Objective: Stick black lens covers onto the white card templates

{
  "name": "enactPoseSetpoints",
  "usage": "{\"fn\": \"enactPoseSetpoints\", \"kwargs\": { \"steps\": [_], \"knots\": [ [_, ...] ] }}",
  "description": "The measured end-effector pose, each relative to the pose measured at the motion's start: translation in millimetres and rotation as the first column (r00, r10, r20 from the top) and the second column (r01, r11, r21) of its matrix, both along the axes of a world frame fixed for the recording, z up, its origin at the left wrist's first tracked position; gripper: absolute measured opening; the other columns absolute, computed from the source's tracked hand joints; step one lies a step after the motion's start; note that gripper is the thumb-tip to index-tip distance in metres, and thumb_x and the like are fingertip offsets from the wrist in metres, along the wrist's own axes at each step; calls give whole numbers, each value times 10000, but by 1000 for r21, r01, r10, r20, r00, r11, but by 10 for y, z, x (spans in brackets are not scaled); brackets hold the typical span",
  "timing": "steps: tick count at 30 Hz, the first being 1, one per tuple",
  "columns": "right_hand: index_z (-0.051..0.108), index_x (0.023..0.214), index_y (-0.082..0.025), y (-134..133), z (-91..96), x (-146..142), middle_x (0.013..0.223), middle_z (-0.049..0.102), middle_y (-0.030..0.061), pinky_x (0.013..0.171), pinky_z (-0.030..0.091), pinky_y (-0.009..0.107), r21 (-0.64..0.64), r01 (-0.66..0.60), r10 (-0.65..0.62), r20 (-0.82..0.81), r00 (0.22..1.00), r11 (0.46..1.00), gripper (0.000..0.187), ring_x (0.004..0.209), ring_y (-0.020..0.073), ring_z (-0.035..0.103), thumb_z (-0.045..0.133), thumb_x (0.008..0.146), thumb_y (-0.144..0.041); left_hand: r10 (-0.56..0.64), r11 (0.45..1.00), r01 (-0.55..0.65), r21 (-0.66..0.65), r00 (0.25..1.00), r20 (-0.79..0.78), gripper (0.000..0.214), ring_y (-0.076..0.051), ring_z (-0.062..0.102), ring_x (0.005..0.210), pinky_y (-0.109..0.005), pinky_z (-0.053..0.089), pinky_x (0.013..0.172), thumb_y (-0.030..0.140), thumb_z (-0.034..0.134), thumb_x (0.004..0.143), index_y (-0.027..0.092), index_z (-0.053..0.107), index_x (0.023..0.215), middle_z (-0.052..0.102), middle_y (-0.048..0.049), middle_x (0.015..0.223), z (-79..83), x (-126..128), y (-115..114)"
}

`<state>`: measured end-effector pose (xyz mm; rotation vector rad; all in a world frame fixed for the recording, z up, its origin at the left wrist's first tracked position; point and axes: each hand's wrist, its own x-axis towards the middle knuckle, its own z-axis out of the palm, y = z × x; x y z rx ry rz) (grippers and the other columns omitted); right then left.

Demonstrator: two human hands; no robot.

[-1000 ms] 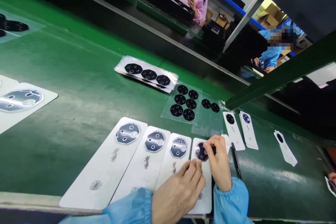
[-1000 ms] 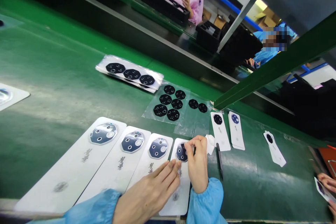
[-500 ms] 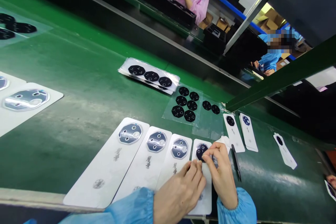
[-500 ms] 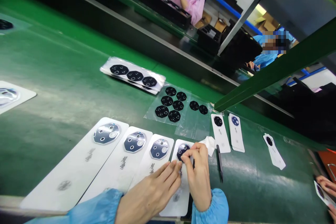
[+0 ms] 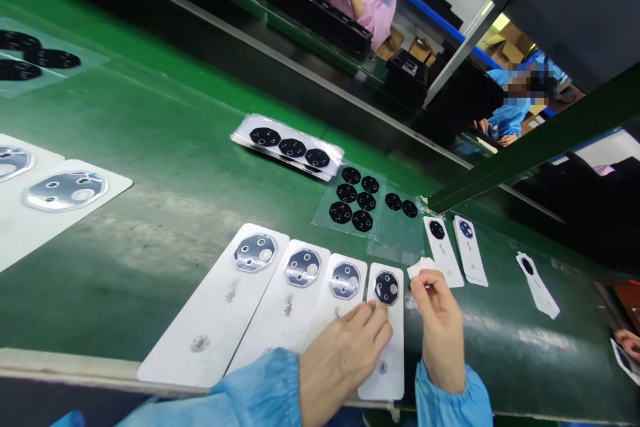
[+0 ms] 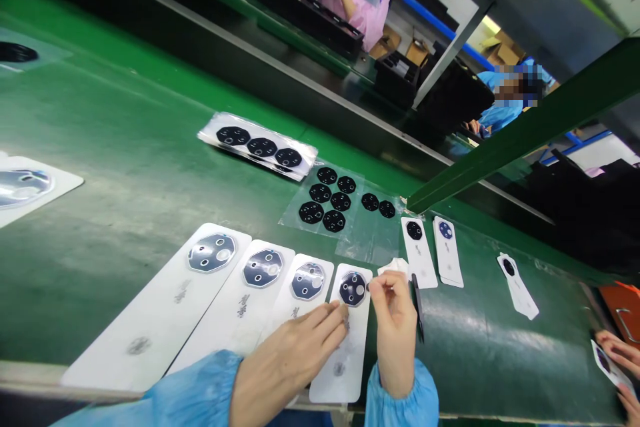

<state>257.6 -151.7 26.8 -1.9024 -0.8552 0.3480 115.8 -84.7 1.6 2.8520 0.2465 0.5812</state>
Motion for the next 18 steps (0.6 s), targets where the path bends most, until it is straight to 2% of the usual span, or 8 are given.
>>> {"fn": "enactPoseSetpoints", "kwargs": {
  "steps": [2, 4, 7, 10, 12, 15, 18],
  "knots": [
    [549, 785, -217, -115, 13, -149, 789, 511, -2, 688, 412, 267, 21, -25, 28, -199, 980, 999, 154, 756, 158, 493, 575, 850, -354, 65, 977, -58, -203, 997, 30, 115, -189, 618, 861, -280, 514, 632, 126, 457, 889, 145, 489, 997, 610, -72, 1025, 86, -43, 24],
    [569, 745, -216, -202, -18, -328, 762, 523, -6, 640, 418, 247, 53, -64, 78, -328, 942, 997, 167, 708, 146, 500, 607, 831, -354, 136, 924, -79, -373, 982, 128, 110, -172, 614, 792, -263, 507, 586, 228, 405, 941, 169, 486, 986, 610, -37, 920, 144, -118, 38],
    [616, 702, -213, -262, -88, -562, 713, 545, -3, 587, 421, 239, 109, -92, 128, -404, 906, 990, 195, 645, 138, 512, 639, 806, -377, 160, 877, -12, -480, 950, 270, 262, -136, 596, 701, -222, 485, 566, 282, 285, 980, 183, 513, 897, 600, -9, 793, 161, -282, 58],
    [681, 705, -223, -275, -123, -715, 676, 587, 8, 551, 431, 242, 93, -176, 197, -327, 924, 980, 222, 584, 137, 522, 623, 815, -408, 144, 894, 22, -448, 932, 333, 318, -108, 577, 640, -195, 457, 550, 237, 277, 987, 181, 534, 807, 606, 7, 736, 150, -465, 94],
    [716, 759, -245, -283, -130, -792, 713, 627, 21, 529, 445, 246, 65, -246, 254, -252, 934, 967, 241, 558, 138, 538, 570, 851, -413, 167, 932, -25, -362, 915, 367, 344, -104, 585, 656, -197, 462, 587, 195, 262, 989, 174, 558, 814, 630, 6, 748, 162, -572, 119],
    [728, 887, -276, -295, -145, -880, 826, 661, 50, 521, 470, 261, 51, -277, 282, -179, 943, 959, 268, 599, 163, 583, 504, 885, -423, 198, 972, -125, -200, 893, 404, 365, -118, 598, 700, -223, 476, 663, 136, 243, 982, 154, 590, 870, 654, -13, 771, 203, -687, 140],
    [724, 816, -261, -279, -163, -902, 750, 629, 44, 518, 451, 261, 81, -307, 317, -193, 929, 948, 201, 604, 166, 568, 609, 813, -426, 104, 992, -71, -102, 920, 379, 360, -133, 585, 688, -250, 481, 689, 133, 257, 973, 160, 595, 852, 628, -15, 722, 223, -755, 150]
  ]
}}
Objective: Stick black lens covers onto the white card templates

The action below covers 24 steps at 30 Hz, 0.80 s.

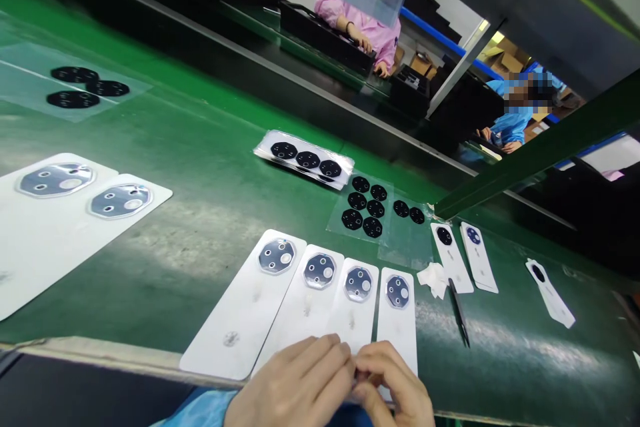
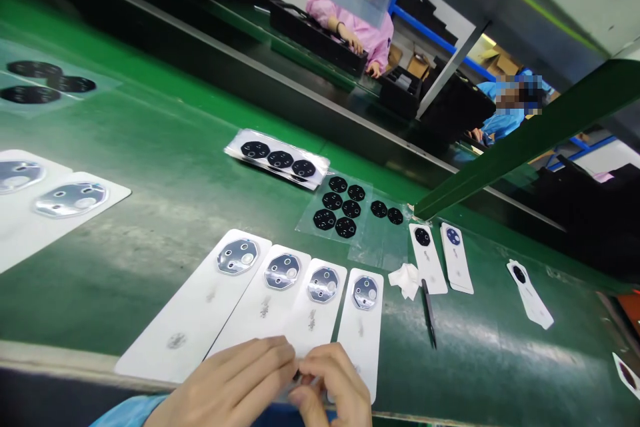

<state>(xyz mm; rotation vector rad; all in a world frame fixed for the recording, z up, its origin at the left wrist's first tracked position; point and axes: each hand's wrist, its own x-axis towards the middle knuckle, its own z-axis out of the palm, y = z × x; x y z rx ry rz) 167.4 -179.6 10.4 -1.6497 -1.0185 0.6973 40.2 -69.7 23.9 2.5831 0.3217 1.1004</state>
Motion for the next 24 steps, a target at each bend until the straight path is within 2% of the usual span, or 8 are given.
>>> {"fn": "enactPoseSetpoints", "kwargs": {
  "steps": [4, 6, 8, 11, 15, 17, 20, 24],
  "knots": [
    [684, 638, -216, 43, 39, 77, 637, 558, 3, 476, 394, 240, -94, -97, 71, -255, 964, 991, 244, 510, 117, 489, 723, 696, -450, -104, 994, 103, -17, 992, -65, 333, -143, 571, 696, -254, 487, 679, 181, 283, 972, 174, 585, 833, 600, -15, 702, -21, -44, 41],
    [680, 678, -207, 55, 98, 137, 635, 558, 0, 493, 415, 249, -168, -106, 34, -384, 923, 980, 277, 503, 118, 512, 706, 706, -481, -110, 994, 108, -30, 993, -50, 293, -144, 565, 687, -254, 488, 662, 200, 317, 968, 166, 584, 852, 595, -16, 701, -38, -46, 70],
    [663, 751, -200, 62, 165, 203, 648, 558, -2, 544, 446, 267, -214, -66, -34, -434, 900, 974, 287, 536, 135, 557, 674, 740, -487, -101, 995, 100, -29, 994, -35, 221, -143, 561, 670, -255, 487, 634, 177, 378, 949, 153, 584, 873, 591, -11, 692, -60, -30, 89],
    [614, 789, -199, 80, 229, 316, 719, 544, -5, 592, 450, 276, -190, 28, -101, -388, 916, 981, 255, 575, 134, 566, 644, 783, -452, -100, 995, 99, -20, 992, -73, 177, -152, 580, 679, -269, 497, 629, 126, 423, 921, 137, 586, 853, 598, -10, 692, -120, 23, 89],
    [567, 767, -207, 149, 215, 457, 747, 479, -16, 538, 420, 255, -114, 122, -152, -304, 940, 986, 225, 560, 106, 497, 585, 838, -420, -37, 995, 48, 91, 992, -121, 274, -186, 624, 924, -326, 494, 849, 66, 330, 930, 101, 601, 948, 680, -77, 913, -241, 101, 58],
    [584, 897, -217, 204, 191, 504, 711, 480, -22, 542, 426, 263, -130, 133, -163, -257, 953, 983, 203, 552, 111, 483, 559, 860, -415, 11, 988, 13, 157, 988, -153, 324, -191, 601, 1041, -335, 450, 937, 33, 284, 925, 80, 592, 1013, 676, -109, 1050, -303, 123, 42],
    [556, 1077, -203, 292, 148, 543, 631, 507, -34, 542, 440, 278, -171, 131, -170, -234, 957, 977, 312, 532, 127, 500, 562, 859, -426, 49, 982, -9, 188, 976, -212, 334, -186, 595, 1068, -327, 418, 962, 14, 291, 907, 76, 579, 1065, 664, -111, 1111, -375, 135, 26],
    [602, 834, -180, 382, 81, 563, 643, 561, -23, 544, 451, 263, -157, 137, -176, -276, 945, 978, 231, 520, 112, 526, 675, 778, -391, 59, 979, -7, 206, 968, -246, 335, -182, 605, 1033, -327, 393, 972, 11, 304, 891, 77, 569, 1086, 661, -110, 1112, -420, 152, 22]
  ]
}}
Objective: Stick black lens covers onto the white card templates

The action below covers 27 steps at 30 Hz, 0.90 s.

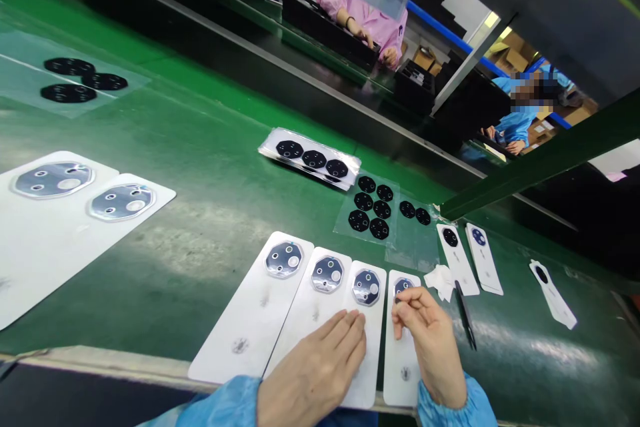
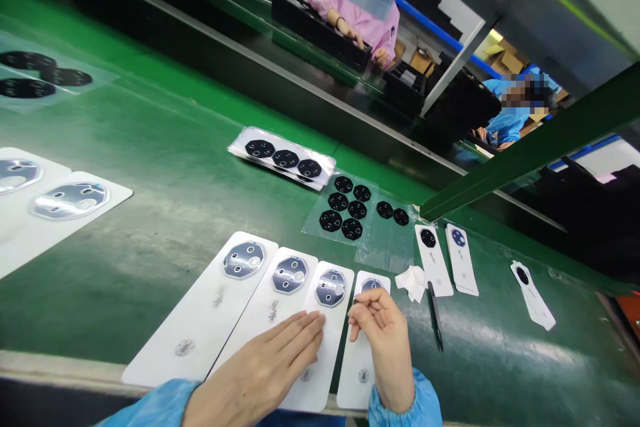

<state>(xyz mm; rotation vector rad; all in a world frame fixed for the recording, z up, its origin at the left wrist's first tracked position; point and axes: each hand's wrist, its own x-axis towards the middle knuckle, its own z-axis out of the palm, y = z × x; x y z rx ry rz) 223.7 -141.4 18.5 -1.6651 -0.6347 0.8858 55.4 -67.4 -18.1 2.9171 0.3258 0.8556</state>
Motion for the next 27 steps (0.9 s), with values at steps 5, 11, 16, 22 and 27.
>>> {"fn": "enactPoseSetpoints", "kwargs": {
  "steps": [5, 11, 16, 22, 27],
  "knots": [
    [644, 866, -191, 69, -60, -5, 787, 606, 0, 652, 510, 270, -28, -67, 67, 20, 998, 997, 168, 627, 121, 604, 692, 765, -317, 14, 1000, -14, 9, 999, 35, 369, -181, 618, 991, -318, 386, 964, 12, 249, 905, 65, 584, 1052, 673, -108, 1064, -5, 21, -4],
    [593, 920, -200, 117, -105, -57, 828, 582, 23, 688, 518, 281, -62, -169, 180, 352, 918, 984, 96, 767, 159, 600, 576, 836, -242, 30, 999, -30, 11, 999, 34, 389, -183, 623, 969, -319, 396, 952, 17, 235, 907, 62, 598, 1039, 678, -110, 1046, -13, 23, 6],
    [562, 858, -214, 135, -103, -106, 858, 584, 26, 694, 495, 288, -126, -213, 246, 544, 802, 969, 40, 794, 167, 593, 527, 872, -202, 8, 1000, -8, 6, 998, 54, 394, -190, 617, 979, -315, 392, 952, 33, 237, 905, 66, 610, 1027, 680, -104, 1043, -32, 17, 21],
    [553, 871, -218, 120, -109, -171, 1006, 500, 65, 793, 475, 324, -164, -224, 273, 692, 668, 961, 139, 954, 195, 549, 442, 916, -148, -5, 1000, 4, 20, 999, 34, 397, -201, 613, 990, -325, 389, 953, 37, 245, 891, 72, 613, 1035, 676, -94, 1067, -12, 8, 26],
    [538, 903, -227, 108, -135, -216, 1027, 445, 59, 803, 461, 315, -185, -251, 304, 736, 605, 950, 172, 962, 183, 525, 405, 928, -122, -10, 1000, 10, 15, 1000, 16, 382, -199, 613, 995, -332, 390, 958, 46, 261, 890, 81, 612, 1035, 674, -86, 1071, -16, -2, 25]
  ]
}}
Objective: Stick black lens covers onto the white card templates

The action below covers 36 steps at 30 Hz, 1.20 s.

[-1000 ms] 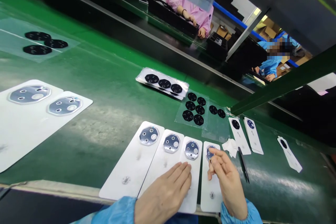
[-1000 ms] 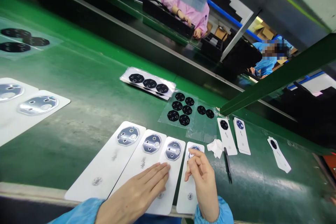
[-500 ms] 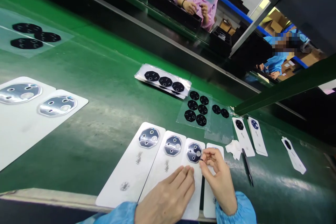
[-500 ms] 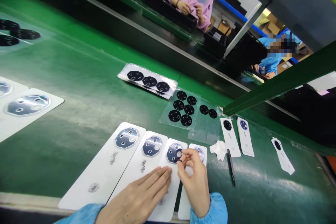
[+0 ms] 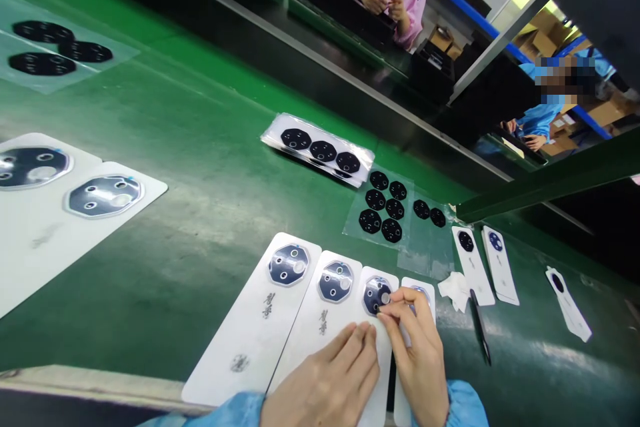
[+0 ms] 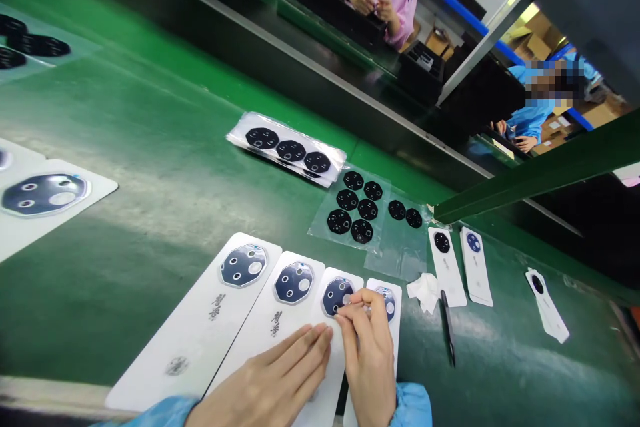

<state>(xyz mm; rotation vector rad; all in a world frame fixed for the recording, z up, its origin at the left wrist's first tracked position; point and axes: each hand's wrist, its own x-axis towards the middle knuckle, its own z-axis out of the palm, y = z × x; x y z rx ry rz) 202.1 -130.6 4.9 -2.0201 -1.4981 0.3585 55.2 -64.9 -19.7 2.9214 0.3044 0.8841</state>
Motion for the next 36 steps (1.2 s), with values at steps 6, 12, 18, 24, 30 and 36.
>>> {"fn": "enactPoseSetpoints", "kwargs": {
  "steps": [6, 12, 18, 24, 30, 36],
  "knots": [
    [534, 807, -209, 123, 21, -20, 939, 422, 42, 675, 447, 322, -64, 112, -112, 13, 994, 992, 128, 750, 160, 488, 460, 912, -200, -26, 999, 27, 18, 999, -41, 382, -216, 621, 974, -344, 410, 941, 42, 255, 879, 78, 615, 1000, 675, -97, 1041, 42, 14, 15],
    [527, 800, -213, 165, 46, 35, 957, 449, 40, 682, 457, 295, -37, 194, -197, -158, 968, 980, 137, 794, 156, 501, 462, 917, -241, -22, 999, 23, 27, 999, -42, 397, -208, 630, 942, -340, 402, 939, 17, 232, 882, 70, 608, 1000, 672, -108, 1034, 33, 18, 13],
    [553, 847, -213, 73, -7, -82, 981, 400, 52, 744, 427, 336, -5, 75, -75, 47, 996, 997, 177, 837, 176, 472, 409, 914, -134, -4, 1000, 5, -11, 1000, 1, 416, -186, 626, 920, -328, 392, 941, 2, 200, 895, 68, 600, 988, 675, -94, 979, 26, 41, 5],
    [568, 782, -213, -11, 73, 20, 890, 415, 36, 740, 414, 329, -76, 41, -49, -102, 994, 996, 190, 850, 190, 468, 436, 911, -165, 21, 999, -22, -26, 999, -30, 419, -174, 612, 948, -305, 395, 939, 4, 195, 900, 82, 596, 992, 665, -86, 1006, 67, 36, 11],
    [567, 783, -213, 120, 123, 169, 910, 456, 32, 707, 394, 324, -93, 91, -106, -166, 981, 991, 155, 794, 177, 472, 475, 903, -246, -13, 1000, 13, -4, 999, -47, 402, -183, 611, 943, -316, 405, 926, 2, 214, 891, 70, 595, 998, 658, -104, 1017, 25, 27, 4],
    [522, 780, -206, 325, 53, -3, 969, 418, 42, 861, 365, 372, -87, 55, -63, -95, 994, 995, 157, 968, 202, 452, 433, 898, -152, -14, 1000, 13, -20, 1000, -24, 356, -189, 610, 932, -316, 398, 924, 24, 259, 891, 82, 602, 965, 661, -93, 984, 9, 44, 30]
  ]
}}
